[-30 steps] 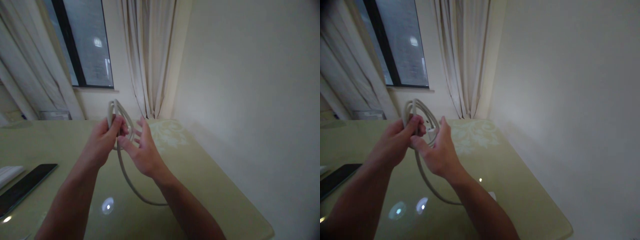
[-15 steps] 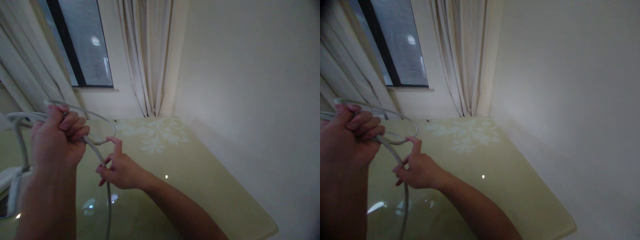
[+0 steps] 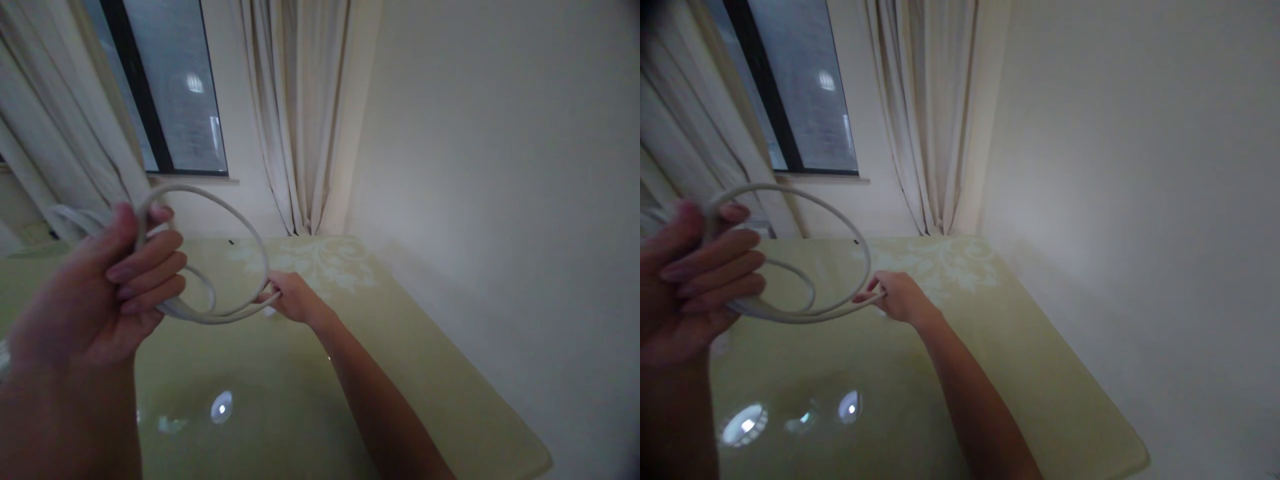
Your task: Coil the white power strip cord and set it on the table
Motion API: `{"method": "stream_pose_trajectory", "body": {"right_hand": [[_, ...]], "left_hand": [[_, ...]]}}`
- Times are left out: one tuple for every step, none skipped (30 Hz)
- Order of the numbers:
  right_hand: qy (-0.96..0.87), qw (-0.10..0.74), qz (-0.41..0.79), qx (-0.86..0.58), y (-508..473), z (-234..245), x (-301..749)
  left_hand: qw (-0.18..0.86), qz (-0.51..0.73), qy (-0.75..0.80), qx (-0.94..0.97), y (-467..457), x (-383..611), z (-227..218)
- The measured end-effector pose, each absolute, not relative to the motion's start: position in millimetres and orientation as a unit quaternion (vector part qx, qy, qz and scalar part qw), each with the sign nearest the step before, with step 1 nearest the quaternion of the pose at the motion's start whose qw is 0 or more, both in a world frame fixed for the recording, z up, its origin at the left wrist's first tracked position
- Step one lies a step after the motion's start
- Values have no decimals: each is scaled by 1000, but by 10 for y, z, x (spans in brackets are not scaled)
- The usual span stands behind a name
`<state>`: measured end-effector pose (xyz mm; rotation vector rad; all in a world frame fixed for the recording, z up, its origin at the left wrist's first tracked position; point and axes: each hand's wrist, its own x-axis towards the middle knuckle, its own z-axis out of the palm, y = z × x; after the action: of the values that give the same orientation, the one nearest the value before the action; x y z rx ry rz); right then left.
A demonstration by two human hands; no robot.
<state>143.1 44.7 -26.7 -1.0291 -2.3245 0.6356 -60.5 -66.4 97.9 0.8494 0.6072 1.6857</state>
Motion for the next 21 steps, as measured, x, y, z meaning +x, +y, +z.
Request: {"method": "stream_pose_trajectory", "body": {"right_hand": [[-868,250,147,-404,453,-262,1449],[-874,235,72,-420,459,-258,1463],[-876,217,14,-430,467,-257,1476],[-878,203,-27,-433,478,-260,1489],[-878,197,-53,-434,491,-264,1504],[-875,199,-68,-437,505,-268,1521],[-869,208,-77,-442,519,-272,1540],[-863,219,-84,-447,531,-275,1558],[-857,229,-88,-452,541,-275,1576],[-853,238,-93,-456,548,-272,1591],[-849,247,-97,-458,551,-265,1604],[-845,255,-102,-459,550,-257,1615],[-841,264,-110,-460,546,-245,1622],[-834,274,-121,-463,537,-230,1628],[-826,287,-134,-467,524,-212,1633],[-817,300,-148,-470,507,-190,1637],[-808,312,-161,-474,487,-165,1641],[-798,323,-170,-480,463,-136,1645],[-787,333,-173,-489,438,-104,1649],[-776,340,-169,-503,411,-70,1654],[-766,343,-154,-521,386,-36,1659]], "left_hand": [[542,681,285,403,-648,-561,970],[527,650,320,444,-632,-521,952],[505,624,357,477,-617,-487,927],[478,607,393,498,-604,-458,897],[448,591,428,517,-593,-434,865],[418,569,463,536,-584,-416,832],[389,540,495,558,-575,-403,802],[363,505,527,579,-566,-395,773],[342,466,555,599,-553,-393,745],[323,429,576,617,-536,-396,720],[305,398,589,634,-514,-403,697],[285,376,591,654,-488,-411,676],[263,362,588,674,-461,-418,660],[238,354,582,693,-434,-421,651],[211,350,577,707,-411,-419,648],[186,347,578,715,-394,-411,652],[164,346,584,716,-384,-398,662],[147,352,590,712,-382,-381,677],[135,362,593,706,-386,-362,692],[130,377,593,699,-397,-344,706],[135,392,592,691,-411,-327,717]]}}
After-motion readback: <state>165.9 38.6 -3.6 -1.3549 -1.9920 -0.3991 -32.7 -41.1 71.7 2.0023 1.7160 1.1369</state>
